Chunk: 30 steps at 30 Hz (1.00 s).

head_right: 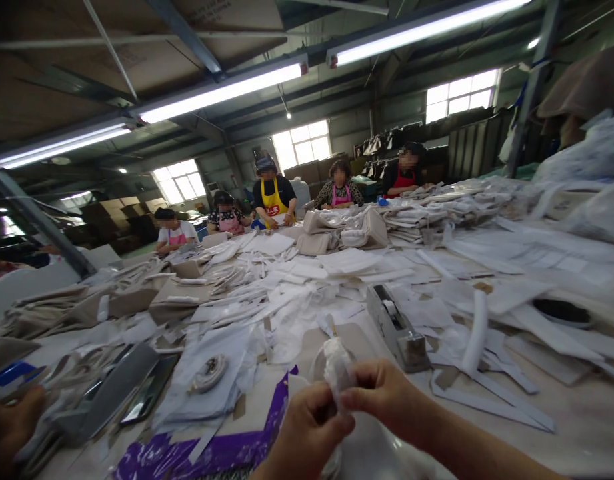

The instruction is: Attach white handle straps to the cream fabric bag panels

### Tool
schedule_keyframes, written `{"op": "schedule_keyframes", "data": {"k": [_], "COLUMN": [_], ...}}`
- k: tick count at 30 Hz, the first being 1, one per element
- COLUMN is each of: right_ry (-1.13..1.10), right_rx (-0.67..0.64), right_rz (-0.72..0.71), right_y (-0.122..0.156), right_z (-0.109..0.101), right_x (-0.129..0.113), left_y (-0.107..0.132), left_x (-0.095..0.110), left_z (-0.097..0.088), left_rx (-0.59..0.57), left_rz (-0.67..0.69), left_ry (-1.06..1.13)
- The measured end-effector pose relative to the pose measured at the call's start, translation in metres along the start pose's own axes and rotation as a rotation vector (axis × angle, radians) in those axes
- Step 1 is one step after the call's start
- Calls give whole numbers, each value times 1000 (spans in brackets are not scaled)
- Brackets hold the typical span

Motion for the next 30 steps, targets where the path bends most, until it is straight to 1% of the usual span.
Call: {"op": "schedule_keyframes", "data": {"k": [1,2,3,4,6,7,8,9,10,11,13,15,16,17,18,19,20,21,23,24,25,26,28,30], "right_ry": [167,340,507,659,855,889,875,802,666,478,46,-312,-421,-486,-514,-503,-452,-364,-119,27,183,337,628,876], "right_rx": [-23,-44,-70,-95,-125,-124,-113,-96,-88,-82,-37,58,118,168,195,198,180,150,69,38,11,-12,-42,-50], "right_rz": [-73,-155,-240,-323,-446,-472,-461,-412,-321,-202,77,303,372,410,422,410,377,319,169,103,50,11,-12,6], "right_y": [0,1,2,4,6,6,6,6,5,4,1,-1,-2,-3,-5,-7,-9,-11,-15,-16,-16,-16,-13,-8], "right_z": [1,2,4,5,6,5,3,0,-4,-9,-16,-19,-20,-21,-20,-20,-19,-18,-18,-18,-18,-18,-16,-15], "right_x": [-2,-2,-2,-1,2,4,4,4,5,6,12,21,25,30,33,36,37,36,32,30,28,26,25,25], "left_y": [-3,-6,-8,-11,-16,-17,-18,-18,-17,-16,-13,-10,-10,-10,-12,-15,-18,-21,-29,-33,-37,-42,-50,-56], "left_x": [-4,-7,-10,-11,-12,-11,-10,-9,-8,-6,-3,-1,-1,-2,-2,-3,-4,-5,-7,-8,-9,-10,-14,-19], "left_z": [-1,0,0,1,4,6,8,9,9,9,8,9,9,8,6,3,0,-3,-7,-7,-7,-6,0,8], "left_rx": [-61,-99,-103,-71,20,52,72,95,128,169,215,182,155,141,148,152,123,67,-60,-97,-95,-58,20,78], "left_rz": [-137,-265,-363,-415,-422,-400,-379,-352,-306,-234,-28,175,235,258,242,187,87,-51,-338,-440,-499,-518,-496,-486], "left_ry": [183,357,498,594,662,653,623,575,489,360,45,-206,-283,-325,-341,-330,-282,-187,61,170,236,258,220,192]}}
Point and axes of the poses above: each hand's wrist, its own y-axis away from the middle knuckle, its own z-axis out of the palm, x = y × z, the point moved 2 cm from there along -y, towards the middle knuckle, and after that the axes turned 13 degrees about -z, right-handed, at the moved point
